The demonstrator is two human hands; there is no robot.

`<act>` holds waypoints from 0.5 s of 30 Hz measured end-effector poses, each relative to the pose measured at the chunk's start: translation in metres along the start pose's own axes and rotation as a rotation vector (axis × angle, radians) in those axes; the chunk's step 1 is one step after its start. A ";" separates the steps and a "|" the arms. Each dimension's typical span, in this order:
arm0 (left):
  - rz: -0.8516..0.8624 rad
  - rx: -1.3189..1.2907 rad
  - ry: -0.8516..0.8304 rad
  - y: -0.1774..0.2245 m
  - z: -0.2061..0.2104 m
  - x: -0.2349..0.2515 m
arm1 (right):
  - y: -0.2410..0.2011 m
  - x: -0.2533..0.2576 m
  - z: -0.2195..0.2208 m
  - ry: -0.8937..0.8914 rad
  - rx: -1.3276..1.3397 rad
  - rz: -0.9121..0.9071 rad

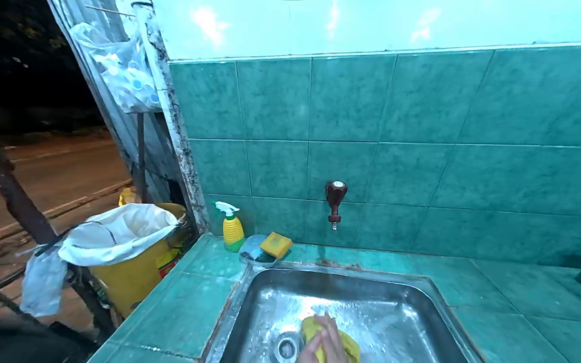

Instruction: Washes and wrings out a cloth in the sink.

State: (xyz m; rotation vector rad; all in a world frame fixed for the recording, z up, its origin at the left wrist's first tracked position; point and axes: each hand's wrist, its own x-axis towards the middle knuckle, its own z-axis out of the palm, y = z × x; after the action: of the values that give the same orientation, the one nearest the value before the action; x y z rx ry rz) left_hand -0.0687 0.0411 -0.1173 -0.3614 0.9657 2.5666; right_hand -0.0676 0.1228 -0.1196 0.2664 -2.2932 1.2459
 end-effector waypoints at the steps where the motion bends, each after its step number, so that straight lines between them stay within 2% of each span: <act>1: -0.036 0.029 -0.057 -0.004 -0.004 -0.002 | 0.041 0.000 0.018 -0.022 0.252 0.133; 2: -0.052 0.074 -0.106 -0.006 -0.005 -0.004 | 0.060 0.005 0.021 -0.083 0.404 0.333; 3: -0.046 0.111 -0.120 -0.005 -0.002 -0.006 | 0.061 0.010 0.021 -0.113 0.457 0.473; 4: -0.023 0.139 -0.080 0.002 0.006 -0.010 | 0.049 0.011 0.021 -0.135 0.436 0.524; 6: 0.028 0.183 0.136 0.022 0.043 -0.027 | 0.018 -0.007 0.029 -0.166 0.299 0.402; 7: 0.055 0.179 0.151 0.029 0.052 -0.036 | 0.008 -0.016 0.032 -0.176 0.282 0.317; 9: 0.097 0.269 0.000 0.020 0.020 -0.020 | 0.017 -0.011 0.031 -0.186 0.340 0.287; 12: -0.055 0.208 -0.133 0.000 -0.001 -0.012 | 0.060 0.015 0.023 -0.132 0.439 0.479; 13: -0.090 0.203 -0.151 0.000 0.001 -0.014 | 0.060 0.015 0.021 -0.092 0.435 0.502; 15: -0.057 0.223 -0.086 0.009 0.010 -0.014 | 0.021 0.005 0.020 0.035 0.235 0.372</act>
State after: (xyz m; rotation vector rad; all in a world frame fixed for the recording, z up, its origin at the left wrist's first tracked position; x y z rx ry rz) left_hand -0.0612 0.0377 -0.1000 -0.2118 1.1771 2.3718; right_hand -0.0867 0.1187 -0.1413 -0.1095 -2.2312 1.6926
